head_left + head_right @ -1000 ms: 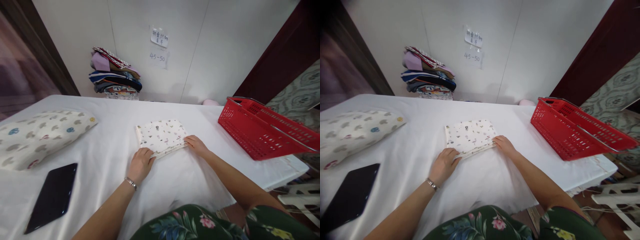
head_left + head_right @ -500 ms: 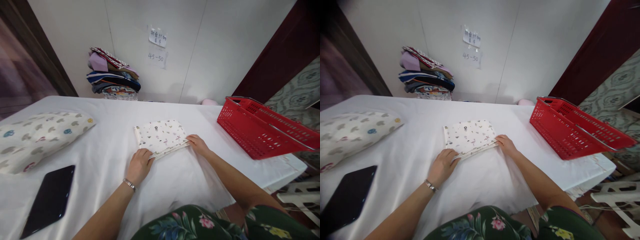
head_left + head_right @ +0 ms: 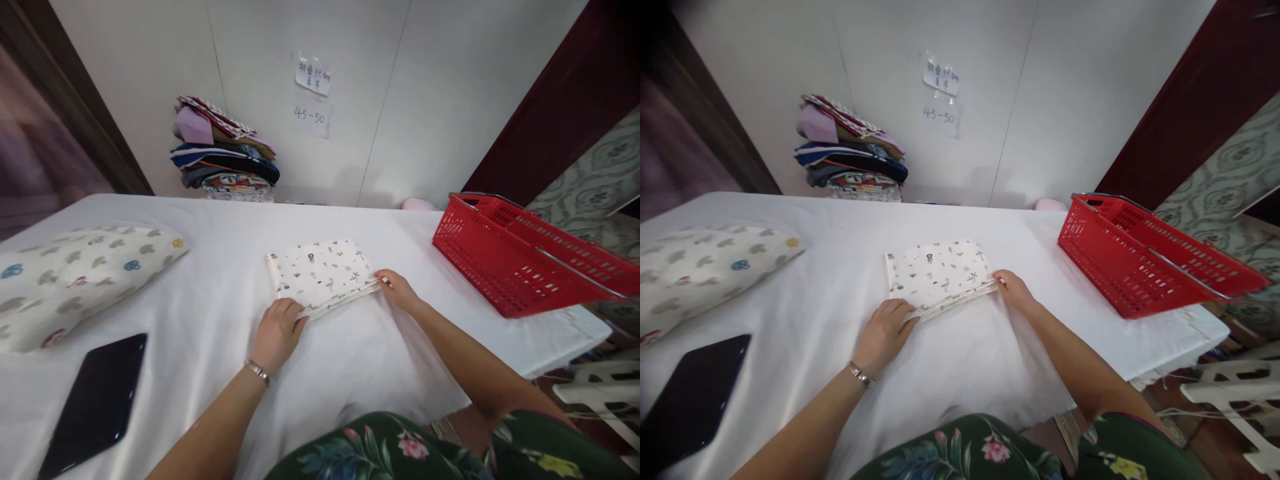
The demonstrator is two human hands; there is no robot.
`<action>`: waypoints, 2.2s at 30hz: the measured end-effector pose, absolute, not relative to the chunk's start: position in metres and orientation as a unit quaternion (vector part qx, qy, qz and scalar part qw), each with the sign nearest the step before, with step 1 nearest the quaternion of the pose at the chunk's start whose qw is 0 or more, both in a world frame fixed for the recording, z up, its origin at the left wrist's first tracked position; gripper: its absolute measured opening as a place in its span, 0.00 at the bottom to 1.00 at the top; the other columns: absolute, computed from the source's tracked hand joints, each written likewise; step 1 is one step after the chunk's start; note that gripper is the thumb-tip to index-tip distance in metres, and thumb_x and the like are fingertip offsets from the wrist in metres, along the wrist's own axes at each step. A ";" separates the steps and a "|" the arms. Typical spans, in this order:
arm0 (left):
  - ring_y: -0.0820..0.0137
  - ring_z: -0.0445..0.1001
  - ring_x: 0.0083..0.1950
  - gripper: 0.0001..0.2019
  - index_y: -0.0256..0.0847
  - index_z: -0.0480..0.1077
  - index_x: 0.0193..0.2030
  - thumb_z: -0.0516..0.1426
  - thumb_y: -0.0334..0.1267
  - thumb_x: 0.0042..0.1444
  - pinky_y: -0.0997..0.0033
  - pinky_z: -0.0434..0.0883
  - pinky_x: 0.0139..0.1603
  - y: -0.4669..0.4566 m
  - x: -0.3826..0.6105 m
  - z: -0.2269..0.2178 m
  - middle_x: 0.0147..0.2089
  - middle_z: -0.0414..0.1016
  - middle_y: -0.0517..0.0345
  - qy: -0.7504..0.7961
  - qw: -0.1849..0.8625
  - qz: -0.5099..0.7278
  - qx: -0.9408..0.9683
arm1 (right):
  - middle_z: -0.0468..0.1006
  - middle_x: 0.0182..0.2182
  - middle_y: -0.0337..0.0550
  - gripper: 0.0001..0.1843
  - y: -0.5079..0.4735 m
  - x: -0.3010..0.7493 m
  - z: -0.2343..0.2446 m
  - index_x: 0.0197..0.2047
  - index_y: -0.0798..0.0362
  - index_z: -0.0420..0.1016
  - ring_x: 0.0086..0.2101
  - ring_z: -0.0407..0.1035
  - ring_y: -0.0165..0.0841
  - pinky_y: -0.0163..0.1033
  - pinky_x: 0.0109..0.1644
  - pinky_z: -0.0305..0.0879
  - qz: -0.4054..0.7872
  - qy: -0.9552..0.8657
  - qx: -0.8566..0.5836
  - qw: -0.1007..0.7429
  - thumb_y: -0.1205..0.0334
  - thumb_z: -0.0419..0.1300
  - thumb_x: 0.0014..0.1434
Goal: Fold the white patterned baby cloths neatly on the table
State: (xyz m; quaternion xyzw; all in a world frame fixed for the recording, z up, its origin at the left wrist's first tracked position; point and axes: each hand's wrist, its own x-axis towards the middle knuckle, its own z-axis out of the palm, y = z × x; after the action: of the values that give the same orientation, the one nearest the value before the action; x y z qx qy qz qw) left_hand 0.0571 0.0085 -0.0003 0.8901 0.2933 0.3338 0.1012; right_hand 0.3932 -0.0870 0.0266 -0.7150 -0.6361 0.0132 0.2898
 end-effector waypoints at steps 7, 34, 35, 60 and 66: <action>0.64 0.66 0.45 0.05 0.41 0.67 0.38 0.52 0.36 0.56 0.63 0.66 0.43 0.008 0.057 0.000 0.40 0.70 0.53 0.290 0.102 0.337 0.890 | 0.71 0.45 0.42 0.07 -0.088 0.392 0.024 0.31 0.50 0.65 0.45 0.65 0.34 0.41 0.43 0.65 -0.030 -0.668 -0.685 0.288 0.69 0.49 0.54; 0.64 0.66 0.44 0.05 0.41 0.67 0.38 0.52 0.36 0.56 0.63 0.66 0.43 0.008 0.057 0.000 0.40 0.69 0.53 0.291 0.102 0.331 0.892 | 0.71 0.49 0.43 0.13 -0.087 0.381 0.028 0.39 0.49 0.73 0.48 0.61 0.38 0.44 0.48 0.62 -0.191 -0.717 -0.665 0.086 0.72 0.50 0.57; 0.64 0.66 0.44 0.05 0.41 0.67 0.38 0.52 0.36 0.56 0.63 0.66 0.43 0.009 0.057 0.000 0.40 0.69 0.53 0.292 0.101 0.332 0.891 | 0.71 0.48 0.43 0.14 -0.087 0.382 0.028 0.39 0.49 0.73 0.48 0.61 0.37 0.44 0.49 0.61 -0.186 -0.721 -0.661 0.095 0.73 0.50 0.56; 0.64 0.66 0.45 0.06 0.41 0.67 0.38 0.51 0.37 0.56 0.62 0.67 0.44 0.008 0.057 0.001 0.40 0.69 0.52 0.289 0.111 0.332 0.891 | 0.63 0.56 0.48 0.11 -0.088 0.358 0.022 0.40 0.50 0.75 0.56 0.54 0.42 0.51 0.55 0.57 -0.159 -0.729 -0.646 0.161 0.66 0.51 0.60; 0.64 0.66 0.45 0.06 0.41 0.67 0.39 0.51 0.37 0.56 0.62 0.66 0.44 0.008 0.058 0.000 0.41 0.69 0.52 0.293 0.114 0.326 0.892 | 0.67 0.53 0.46 0.12 -0.093 0.365 0.022 0.40 0.49 0.75 0.56 0.55 0.40 0.51 0.55 0.57 -0.142 -0.742 -0.625 0.198 0.66 0.50 0.60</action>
State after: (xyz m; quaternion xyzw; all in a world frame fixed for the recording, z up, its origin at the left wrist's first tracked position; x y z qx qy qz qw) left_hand 0.0576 0.0077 0.0004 0.8917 0.2926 0.3260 0.1139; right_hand 0.3647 -0.0927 0.0217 -0.6249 -0.7417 -0.1420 0.1980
